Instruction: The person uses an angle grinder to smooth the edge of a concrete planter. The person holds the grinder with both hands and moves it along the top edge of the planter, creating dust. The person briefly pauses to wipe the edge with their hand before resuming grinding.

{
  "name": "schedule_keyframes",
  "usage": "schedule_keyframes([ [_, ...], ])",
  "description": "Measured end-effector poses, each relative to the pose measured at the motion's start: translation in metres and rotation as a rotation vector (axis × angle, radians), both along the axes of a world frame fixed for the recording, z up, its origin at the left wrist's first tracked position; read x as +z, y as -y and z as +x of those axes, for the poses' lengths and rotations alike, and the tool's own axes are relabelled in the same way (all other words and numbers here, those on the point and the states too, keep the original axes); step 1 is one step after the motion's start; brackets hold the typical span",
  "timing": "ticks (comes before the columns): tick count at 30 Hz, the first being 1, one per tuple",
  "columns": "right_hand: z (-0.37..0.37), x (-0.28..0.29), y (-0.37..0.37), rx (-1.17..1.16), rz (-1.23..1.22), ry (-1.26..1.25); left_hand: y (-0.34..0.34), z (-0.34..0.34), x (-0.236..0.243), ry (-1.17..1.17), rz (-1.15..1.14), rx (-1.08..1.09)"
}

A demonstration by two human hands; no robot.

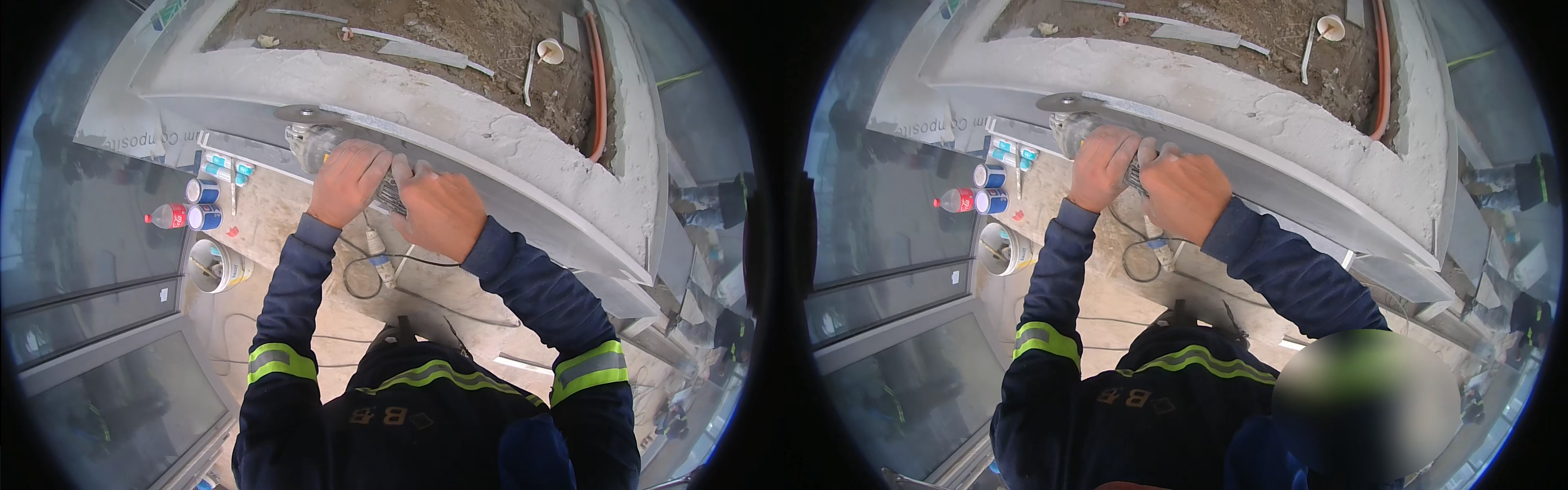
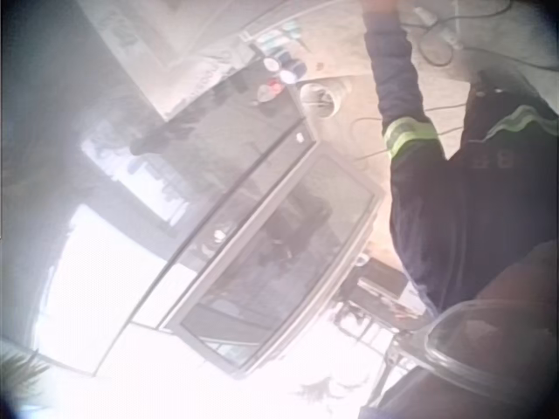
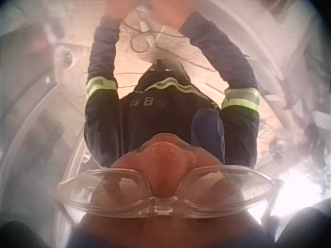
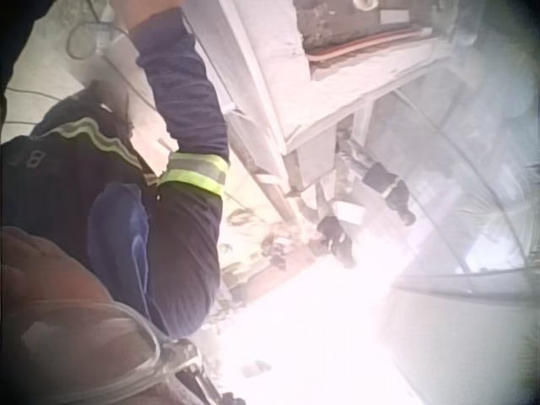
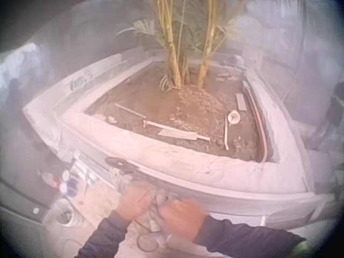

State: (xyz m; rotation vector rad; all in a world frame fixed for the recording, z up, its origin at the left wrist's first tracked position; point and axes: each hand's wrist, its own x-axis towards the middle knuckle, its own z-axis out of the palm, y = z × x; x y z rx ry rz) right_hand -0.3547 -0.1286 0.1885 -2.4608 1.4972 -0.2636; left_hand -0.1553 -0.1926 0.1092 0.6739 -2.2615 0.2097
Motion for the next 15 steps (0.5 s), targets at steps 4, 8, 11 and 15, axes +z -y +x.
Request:
schedule_keyframes([
  [4, 0.011, -0.015, 0.015, 0.019, -0.061, 0.02, 0.012, 0.008, -0.005, -0.009, 0.026, 0.007],
  [8, 0.001, -0.008, 0.003, 0.01, -0.03, 0.013, 0.001, -0.001, 0.001, -0.016, 0.021, 0.004],
  [11, -0.01, 0.008, -0.018, -0.02, 0.021, -0.003, -0.016, -0.014, 0.009, -0.03, 0.038, -0.019],
  [15, -0.016, 0.011, -0.025, -0.035, 0.033, 0.001, -0.023, -0.021, 0.012, -0.024, 0.024, -0.013],
])
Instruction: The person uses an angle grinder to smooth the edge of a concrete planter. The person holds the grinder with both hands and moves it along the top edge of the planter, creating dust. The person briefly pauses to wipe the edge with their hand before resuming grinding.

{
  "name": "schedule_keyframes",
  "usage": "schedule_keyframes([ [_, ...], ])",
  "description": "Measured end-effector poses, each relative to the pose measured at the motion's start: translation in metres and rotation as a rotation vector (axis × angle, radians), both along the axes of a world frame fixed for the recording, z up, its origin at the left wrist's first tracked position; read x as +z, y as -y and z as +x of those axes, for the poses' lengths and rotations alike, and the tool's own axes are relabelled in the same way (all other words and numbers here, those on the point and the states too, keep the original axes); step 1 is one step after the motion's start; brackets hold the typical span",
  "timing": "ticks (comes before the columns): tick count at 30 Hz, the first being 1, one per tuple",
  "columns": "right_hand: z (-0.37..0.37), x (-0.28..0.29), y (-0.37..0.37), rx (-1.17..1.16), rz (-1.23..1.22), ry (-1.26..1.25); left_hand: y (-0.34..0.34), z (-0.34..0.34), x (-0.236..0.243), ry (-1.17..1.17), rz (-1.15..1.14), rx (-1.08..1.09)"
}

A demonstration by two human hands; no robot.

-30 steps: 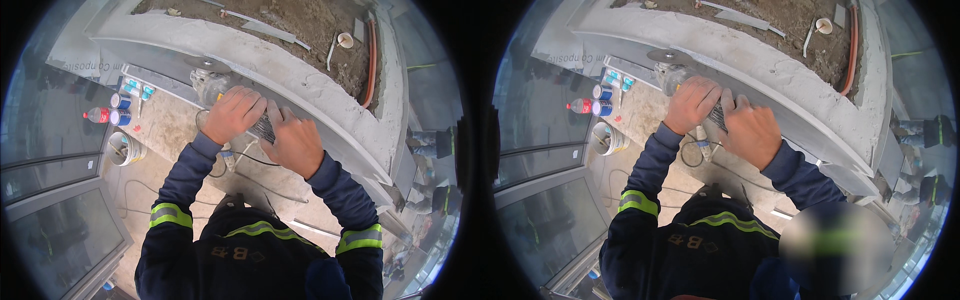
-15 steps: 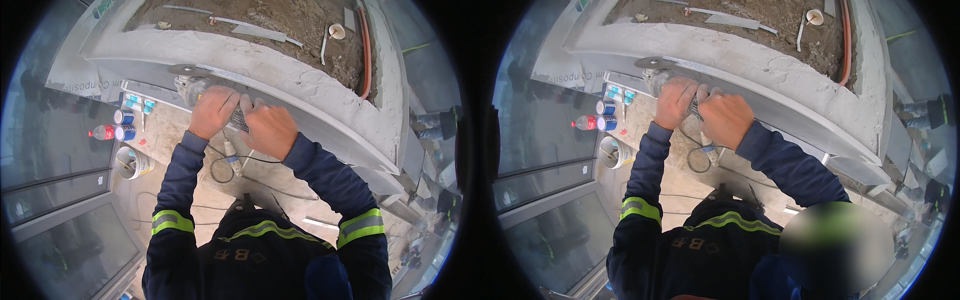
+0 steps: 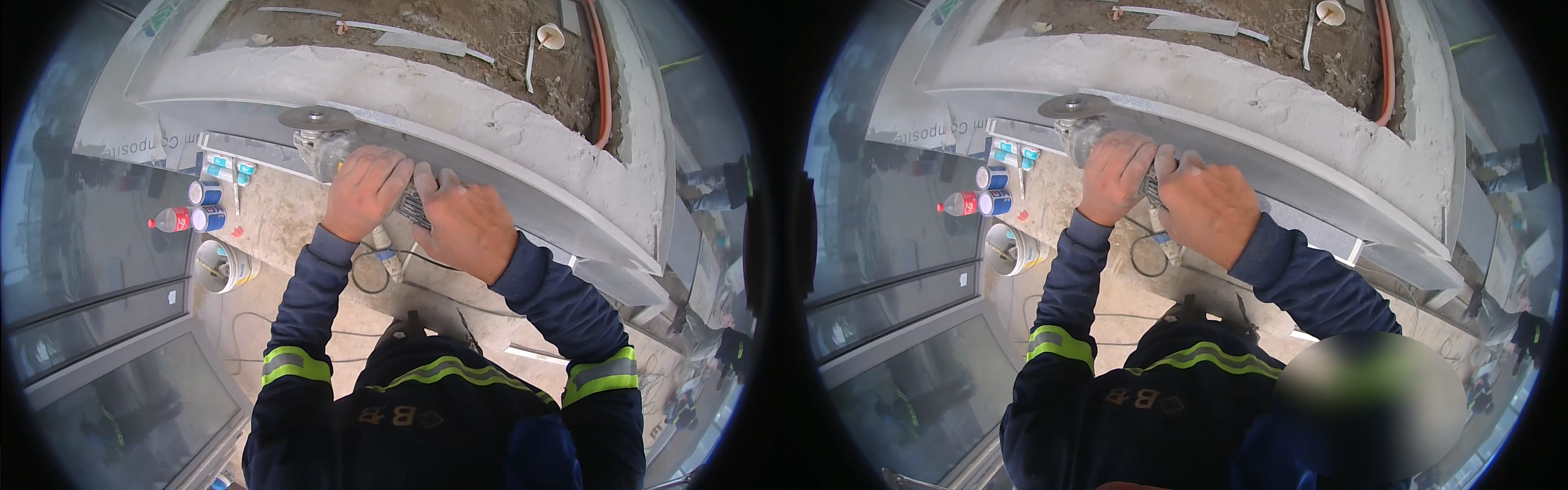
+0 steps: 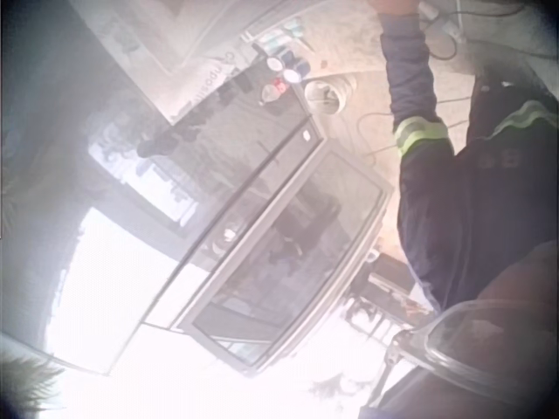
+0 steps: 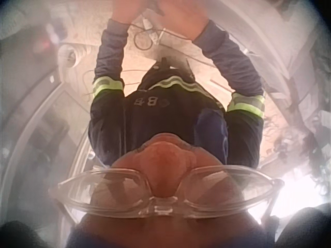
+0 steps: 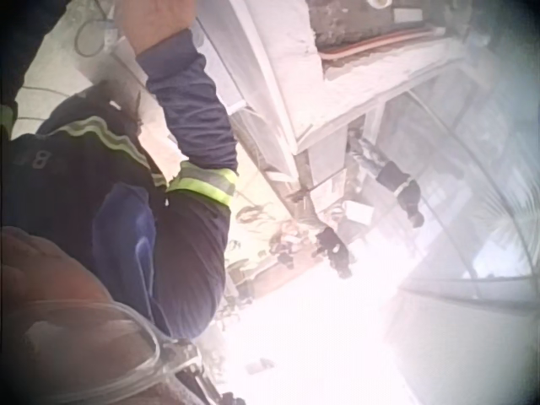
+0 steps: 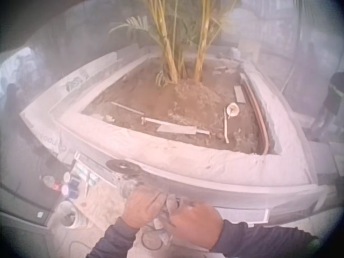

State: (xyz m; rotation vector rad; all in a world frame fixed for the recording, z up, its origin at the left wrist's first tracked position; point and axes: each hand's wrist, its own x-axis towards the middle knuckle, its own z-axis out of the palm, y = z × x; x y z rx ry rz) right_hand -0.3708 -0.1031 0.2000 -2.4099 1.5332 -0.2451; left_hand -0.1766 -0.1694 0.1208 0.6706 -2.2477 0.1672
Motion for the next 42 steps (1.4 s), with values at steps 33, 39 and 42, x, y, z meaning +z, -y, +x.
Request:
schedule_keyframes([
  [33, 0.015, -0.026, 0.035, 0.024, -0.081, 0.095, 0.029, 0.019, -0.008, 0.066, 0.071, 0.045],
  [39, 0.002, -0.005, 0.006, -0.023, -0.001, 0.03, 0.003, 0.002, 0.005, 0.056, 0.06, 0.016],
  [42, -0.008, 0.002, -0.009, -0.051, 0.012, 0.013, -0.01, -0.009, 0.012, 0.051, 0.068, -0.003],
])
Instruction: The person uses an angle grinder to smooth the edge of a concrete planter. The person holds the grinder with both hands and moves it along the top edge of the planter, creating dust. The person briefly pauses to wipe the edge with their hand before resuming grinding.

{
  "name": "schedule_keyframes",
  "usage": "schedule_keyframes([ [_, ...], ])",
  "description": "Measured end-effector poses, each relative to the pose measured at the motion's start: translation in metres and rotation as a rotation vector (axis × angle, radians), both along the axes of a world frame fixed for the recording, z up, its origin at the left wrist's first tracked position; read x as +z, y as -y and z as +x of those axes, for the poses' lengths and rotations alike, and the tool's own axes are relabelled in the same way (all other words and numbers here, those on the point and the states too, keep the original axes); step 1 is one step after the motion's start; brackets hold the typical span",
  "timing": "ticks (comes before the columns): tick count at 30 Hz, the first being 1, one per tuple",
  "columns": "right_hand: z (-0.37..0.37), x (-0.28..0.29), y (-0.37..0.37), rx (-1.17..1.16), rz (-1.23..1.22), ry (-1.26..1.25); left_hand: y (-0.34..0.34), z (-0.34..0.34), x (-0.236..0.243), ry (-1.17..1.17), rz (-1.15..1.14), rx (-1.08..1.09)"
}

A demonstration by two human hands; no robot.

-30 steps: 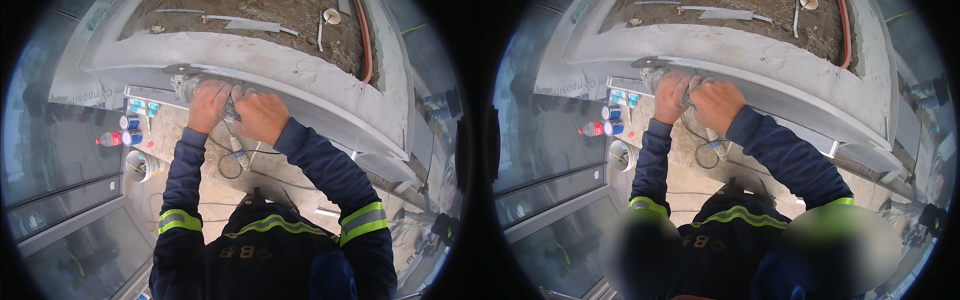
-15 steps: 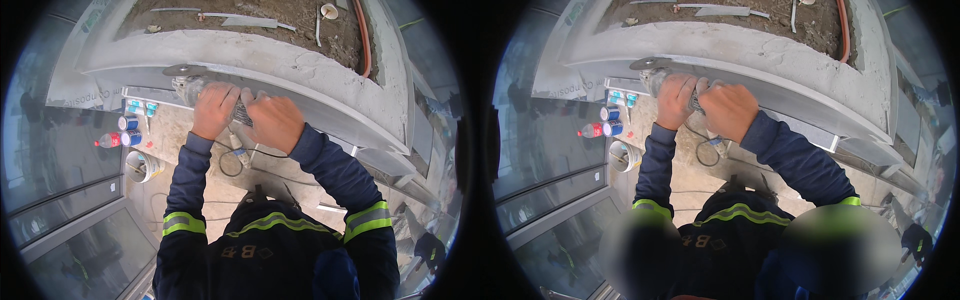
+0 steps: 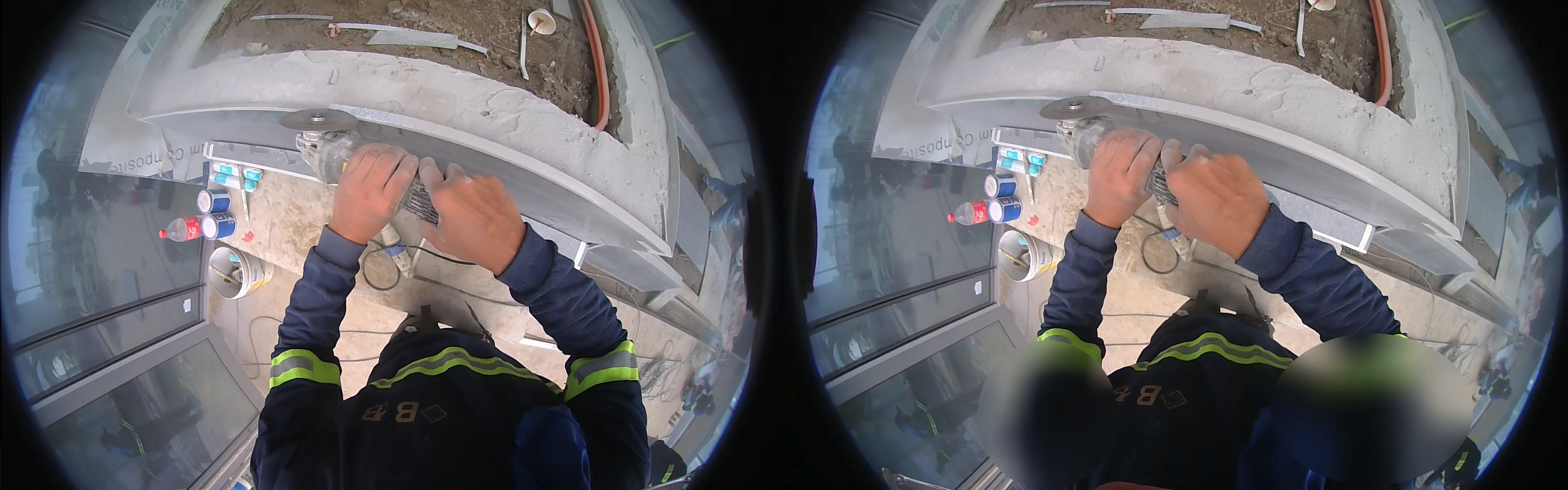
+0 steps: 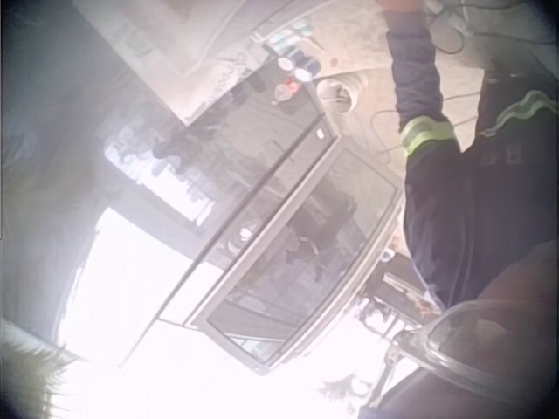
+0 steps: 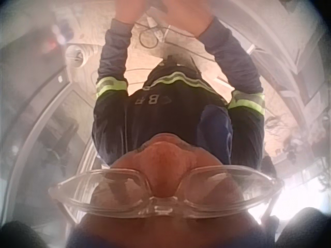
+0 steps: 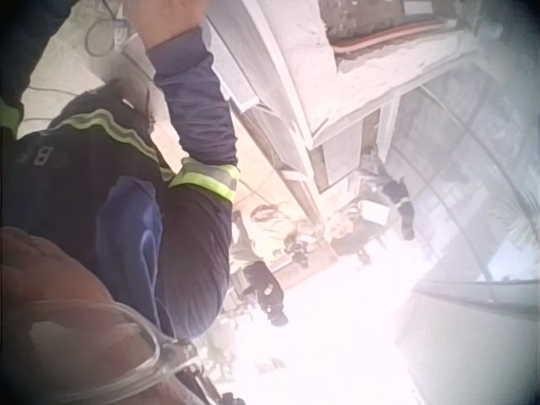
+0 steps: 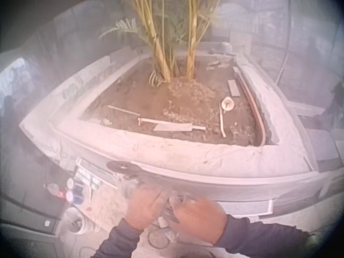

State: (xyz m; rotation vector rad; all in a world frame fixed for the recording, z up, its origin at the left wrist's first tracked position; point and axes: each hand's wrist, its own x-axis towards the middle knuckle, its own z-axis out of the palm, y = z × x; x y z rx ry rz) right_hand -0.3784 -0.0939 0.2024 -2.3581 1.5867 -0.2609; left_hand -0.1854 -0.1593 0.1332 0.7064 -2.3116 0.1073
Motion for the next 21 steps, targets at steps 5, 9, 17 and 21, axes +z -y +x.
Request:
schedule_keyframes([
  [5, 0.0, -0.004, 0.007, 0.024, -0.017, 0.019, 0.005, 0.002, -0.009, -0.018, -0.001, 0.014],
  [9, 0.009, -0.023, 0.032, 0.06, -0.074, 0.066, 0.026, 0.015, -0.016, 0.026, 0.007, 0.05],
  [17, 0.012, -0.019, 0.029, 0.04, -0.019, 0.048, 0.022, 0.016, -0.017, 0.021, 0.01, 0.04],
  [21, -0.007, -0.006, -0.003, -0.008, -0.017, 0.016, -0.002, -0.007, -0.001, 0.001, -0.019, 0.001],
])
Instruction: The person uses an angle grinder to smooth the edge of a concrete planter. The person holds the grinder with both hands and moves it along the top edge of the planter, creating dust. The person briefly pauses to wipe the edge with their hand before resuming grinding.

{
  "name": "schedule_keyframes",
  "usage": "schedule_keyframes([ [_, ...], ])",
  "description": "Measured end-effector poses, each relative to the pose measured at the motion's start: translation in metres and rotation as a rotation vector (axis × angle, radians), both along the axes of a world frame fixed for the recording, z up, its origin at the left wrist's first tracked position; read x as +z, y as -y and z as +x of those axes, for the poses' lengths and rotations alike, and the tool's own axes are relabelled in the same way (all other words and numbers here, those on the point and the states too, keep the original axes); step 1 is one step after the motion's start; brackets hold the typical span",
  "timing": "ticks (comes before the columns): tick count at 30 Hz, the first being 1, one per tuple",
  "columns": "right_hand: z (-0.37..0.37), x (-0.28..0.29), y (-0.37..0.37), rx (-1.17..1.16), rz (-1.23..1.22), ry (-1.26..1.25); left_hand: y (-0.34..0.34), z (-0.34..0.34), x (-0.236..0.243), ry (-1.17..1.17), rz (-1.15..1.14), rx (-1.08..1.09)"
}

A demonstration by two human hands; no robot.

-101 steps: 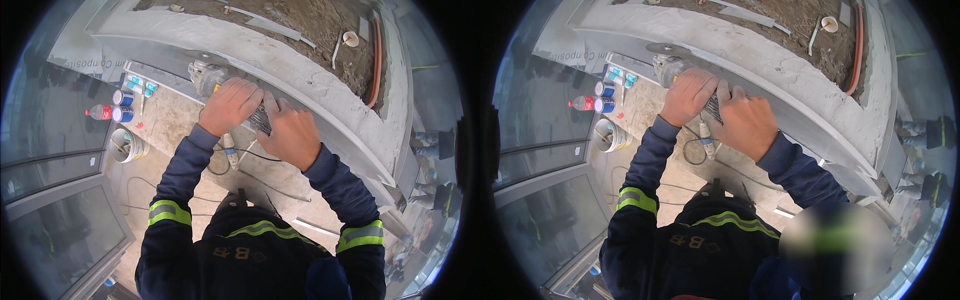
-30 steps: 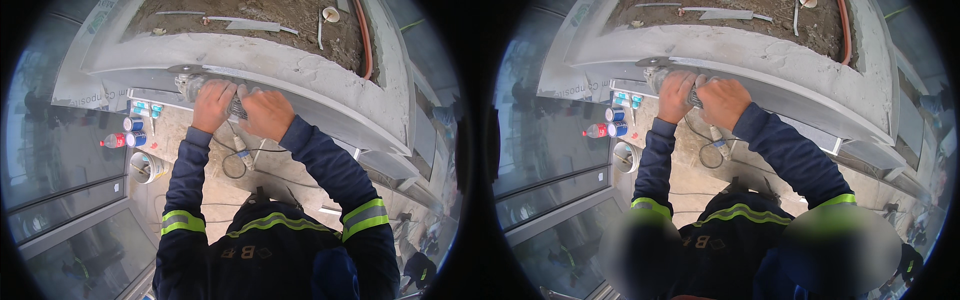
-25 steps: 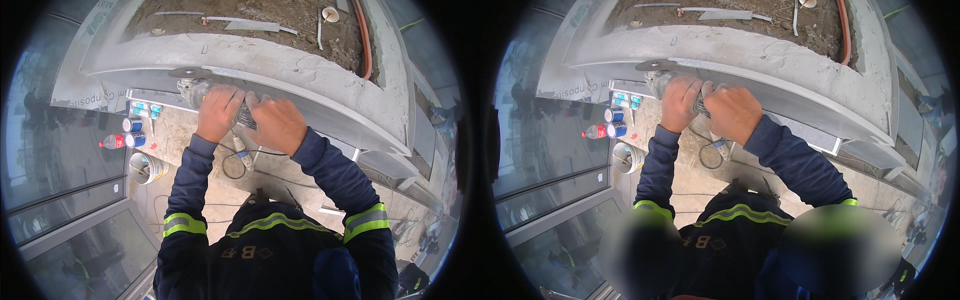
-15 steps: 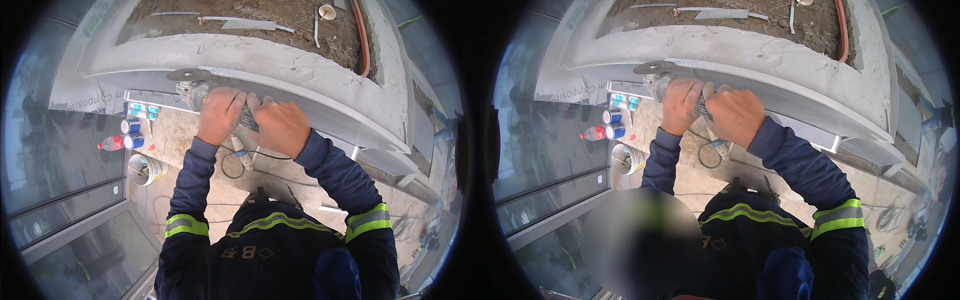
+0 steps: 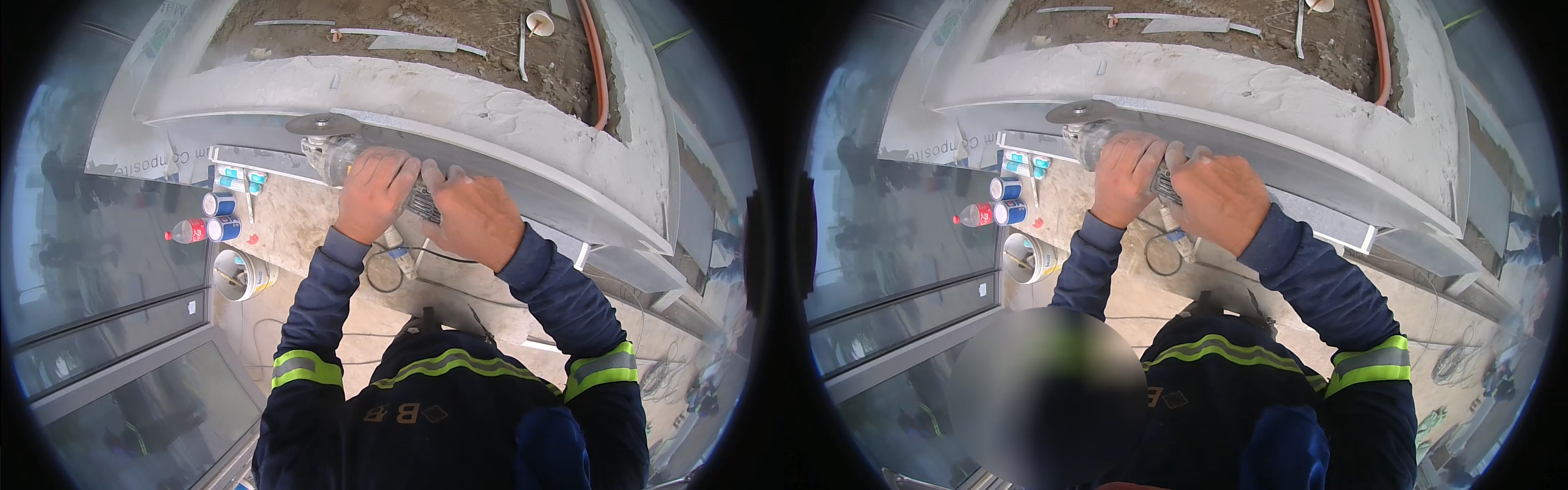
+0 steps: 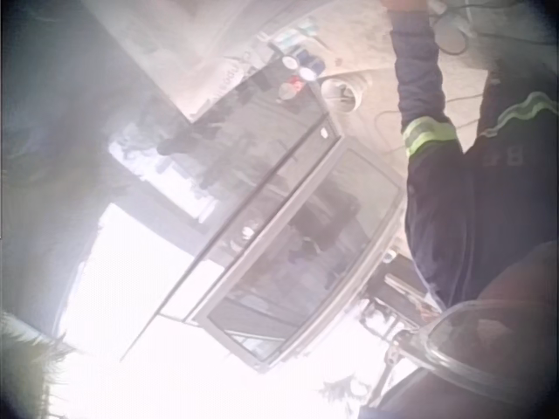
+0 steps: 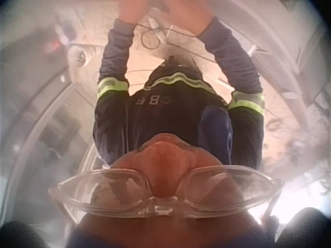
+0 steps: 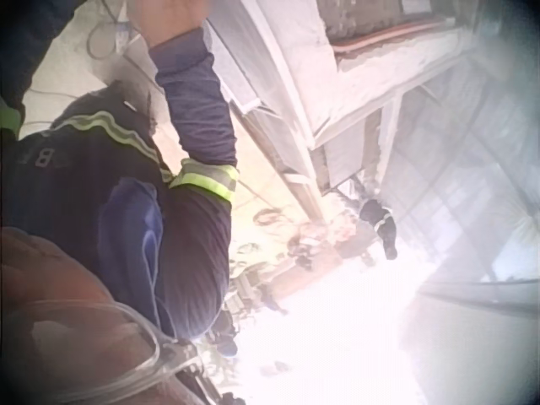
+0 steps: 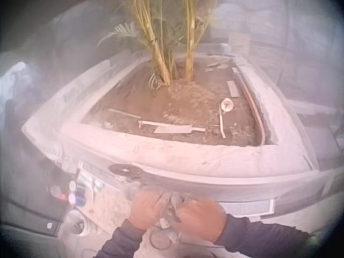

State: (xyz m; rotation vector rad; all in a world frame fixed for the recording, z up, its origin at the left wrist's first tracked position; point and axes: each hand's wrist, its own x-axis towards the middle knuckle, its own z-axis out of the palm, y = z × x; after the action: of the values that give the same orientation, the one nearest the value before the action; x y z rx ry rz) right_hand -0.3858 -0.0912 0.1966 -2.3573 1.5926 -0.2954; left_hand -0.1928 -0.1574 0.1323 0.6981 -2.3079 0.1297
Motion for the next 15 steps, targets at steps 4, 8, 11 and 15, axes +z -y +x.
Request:
schedule_keyframes([
  [4, -0.002, 0.004, 0.0, 0.006, 0.015, -0.006, -0.002, -0.001, -0.003, -0.012, 0.006, -0.004],
  [8, 0.007, -0.002, 0.02, 0.03, 0.014, 0.01, 0.015, 0.01, -0.014, -0.019, -0.007, 0.015],
  [11, 0.017, -0.015, 0.039, 0.06, -0.031, 0.048, 0.033, 0.022, -0.022, 0.004, -0.002, 0.034],
  [15, 0.02, -0.018, 0.043, 0.087, -0.111, 0.092, 0.034, 0.026, -0.017, 0.035, 0.006, 0.065],
])
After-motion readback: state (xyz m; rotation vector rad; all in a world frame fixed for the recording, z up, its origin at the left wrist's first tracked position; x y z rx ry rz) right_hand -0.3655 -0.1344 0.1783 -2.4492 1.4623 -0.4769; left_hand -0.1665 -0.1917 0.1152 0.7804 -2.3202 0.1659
